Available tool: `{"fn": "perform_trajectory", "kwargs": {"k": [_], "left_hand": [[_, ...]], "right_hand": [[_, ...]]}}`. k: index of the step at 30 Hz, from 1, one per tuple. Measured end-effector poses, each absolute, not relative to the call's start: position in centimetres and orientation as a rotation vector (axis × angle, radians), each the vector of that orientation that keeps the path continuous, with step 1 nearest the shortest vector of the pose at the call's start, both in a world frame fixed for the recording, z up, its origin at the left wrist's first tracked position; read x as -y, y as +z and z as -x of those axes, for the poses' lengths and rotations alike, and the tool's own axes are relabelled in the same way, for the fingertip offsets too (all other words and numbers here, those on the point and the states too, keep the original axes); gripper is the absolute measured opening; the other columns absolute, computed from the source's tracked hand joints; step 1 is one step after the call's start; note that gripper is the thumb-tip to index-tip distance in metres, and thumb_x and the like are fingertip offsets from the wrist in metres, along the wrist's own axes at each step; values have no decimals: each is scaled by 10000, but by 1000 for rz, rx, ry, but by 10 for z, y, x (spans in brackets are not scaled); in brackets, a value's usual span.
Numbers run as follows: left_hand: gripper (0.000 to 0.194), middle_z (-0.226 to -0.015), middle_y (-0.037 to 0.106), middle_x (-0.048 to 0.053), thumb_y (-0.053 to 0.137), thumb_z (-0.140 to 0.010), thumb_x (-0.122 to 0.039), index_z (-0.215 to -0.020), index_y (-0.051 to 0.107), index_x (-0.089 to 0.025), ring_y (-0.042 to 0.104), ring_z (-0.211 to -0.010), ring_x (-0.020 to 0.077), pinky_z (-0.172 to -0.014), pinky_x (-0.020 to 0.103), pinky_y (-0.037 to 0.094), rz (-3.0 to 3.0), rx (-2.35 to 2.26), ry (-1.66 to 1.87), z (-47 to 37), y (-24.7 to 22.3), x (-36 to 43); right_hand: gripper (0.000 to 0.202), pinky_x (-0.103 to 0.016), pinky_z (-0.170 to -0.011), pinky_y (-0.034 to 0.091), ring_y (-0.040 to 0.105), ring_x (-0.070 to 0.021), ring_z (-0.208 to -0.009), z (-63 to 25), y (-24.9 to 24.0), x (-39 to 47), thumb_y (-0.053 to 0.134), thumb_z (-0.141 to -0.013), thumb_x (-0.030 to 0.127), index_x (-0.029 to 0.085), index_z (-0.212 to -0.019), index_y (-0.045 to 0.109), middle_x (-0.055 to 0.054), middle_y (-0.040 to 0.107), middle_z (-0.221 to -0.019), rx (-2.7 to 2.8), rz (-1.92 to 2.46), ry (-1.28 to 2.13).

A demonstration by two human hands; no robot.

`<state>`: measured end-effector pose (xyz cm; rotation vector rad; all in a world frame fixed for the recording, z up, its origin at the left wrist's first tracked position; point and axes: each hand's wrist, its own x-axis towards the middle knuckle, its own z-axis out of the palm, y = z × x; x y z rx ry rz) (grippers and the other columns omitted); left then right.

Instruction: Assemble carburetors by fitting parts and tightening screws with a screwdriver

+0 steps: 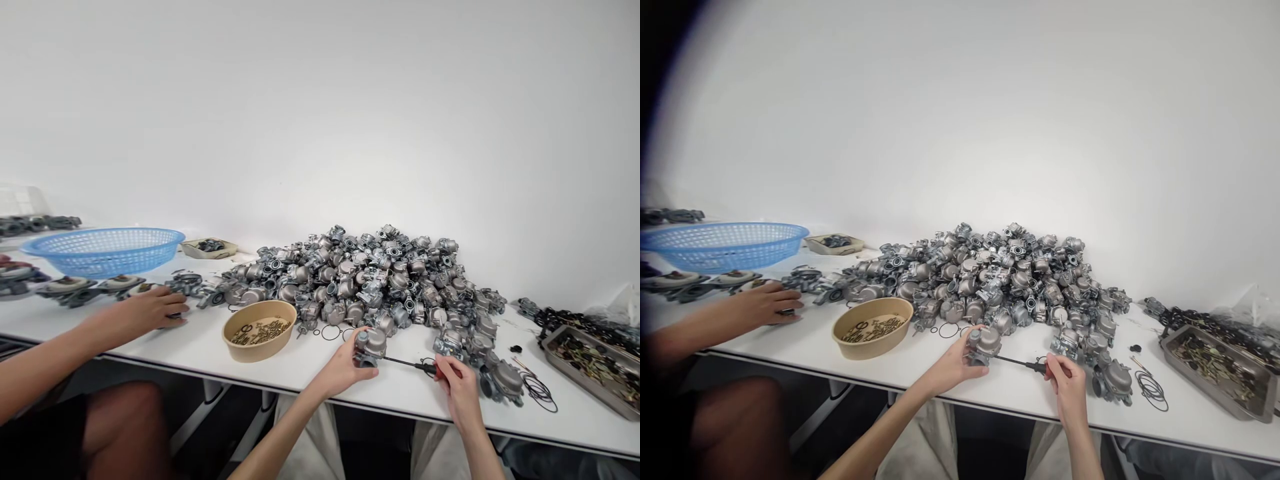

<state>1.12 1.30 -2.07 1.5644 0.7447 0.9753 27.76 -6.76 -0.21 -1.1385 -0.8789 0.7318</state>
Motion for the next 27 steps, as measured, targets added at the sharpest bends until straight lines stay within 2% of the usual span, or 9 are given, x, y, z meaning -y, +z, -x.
{"fn": "perform_trajectory", "kwargs": {"k": [13, 27], "left_hand": [[934, -1376, 676, 144, 918, -687, -262, -1490, 441, -239, 656, -1224, 328, -1057, 461, 498, -1566, -731, 977, -12, -22, -13], [962, -1390, 666, 148, 922, -688, -273, -1511, 426, -237, 649, -1238, 332, -1077, 466, 486, -1569, -739, 965, -11, -21, -14]], "right_hand": [[548, -260, -414, 252, 452, -144, -500, -279, -5, 66, 926, -518, 687, 172, -599, 756, -20, 575, -510, 877, 1141, 717], [539, -260, -431, 219, 403, -130, -497, -278, -3, 66, 943, -508, 661, 165, -617, 761, -19, 565, -506, 882, 1115, 724]]}}
